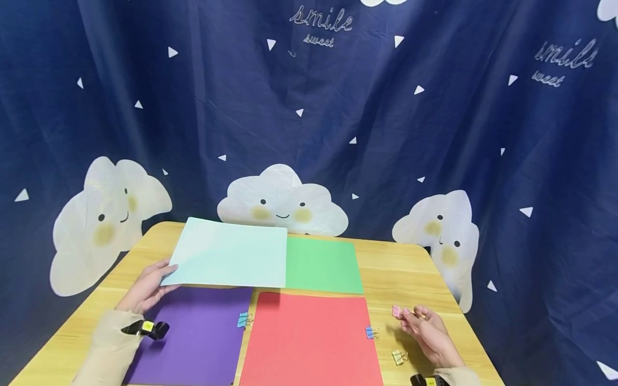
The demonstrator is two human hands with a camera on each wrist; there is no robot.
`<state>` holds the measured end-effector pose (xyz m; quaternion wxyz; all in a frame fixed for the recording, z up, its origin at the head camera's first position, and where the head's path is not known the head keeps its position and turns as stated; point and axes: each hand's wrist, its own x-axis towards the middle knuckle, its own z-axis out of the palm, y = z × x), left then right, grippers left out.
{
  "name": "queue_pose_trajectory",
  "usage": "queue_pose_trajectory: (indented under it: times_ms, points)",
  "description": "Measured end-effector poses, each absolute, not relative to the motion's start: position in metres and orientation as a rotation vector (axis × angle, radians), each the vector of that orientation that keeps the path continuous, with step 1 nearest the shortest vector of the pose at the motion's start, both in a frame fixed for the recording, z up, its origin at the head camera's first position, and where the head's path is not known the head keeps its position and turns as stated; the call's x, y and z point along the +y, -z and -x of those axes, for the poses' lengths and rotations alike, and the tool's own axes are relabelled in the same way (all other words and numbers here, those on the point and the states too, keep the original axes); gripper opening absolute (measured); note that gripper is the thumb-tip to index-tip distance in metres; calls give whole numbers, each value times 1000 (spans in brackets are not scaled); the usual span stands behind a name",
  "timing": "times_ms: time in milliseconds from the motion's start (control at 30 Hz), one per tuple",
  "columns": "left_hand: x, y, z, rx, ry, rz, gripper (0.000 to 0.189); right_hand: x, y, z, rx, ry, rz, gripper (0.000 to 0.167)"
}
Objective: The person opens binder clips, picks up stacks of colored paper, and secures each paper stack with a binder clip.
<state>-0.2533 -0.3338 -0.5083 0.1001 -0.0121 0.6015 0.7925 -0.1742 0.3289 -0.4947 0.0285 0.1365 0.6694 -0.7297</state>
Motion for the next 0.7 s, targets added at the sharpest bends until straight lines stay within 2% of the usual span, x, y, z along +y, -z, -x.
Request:
queue_pose_trajectory:
  times_ms: [500,700]
  points:
    - [-312,509,246,1830,-2330,10,67,317,484,189,2006,2293,-355,36]
    - [-304,509,242,1830,-2342,18,69,311,478,198,1998,2319,-322,35]
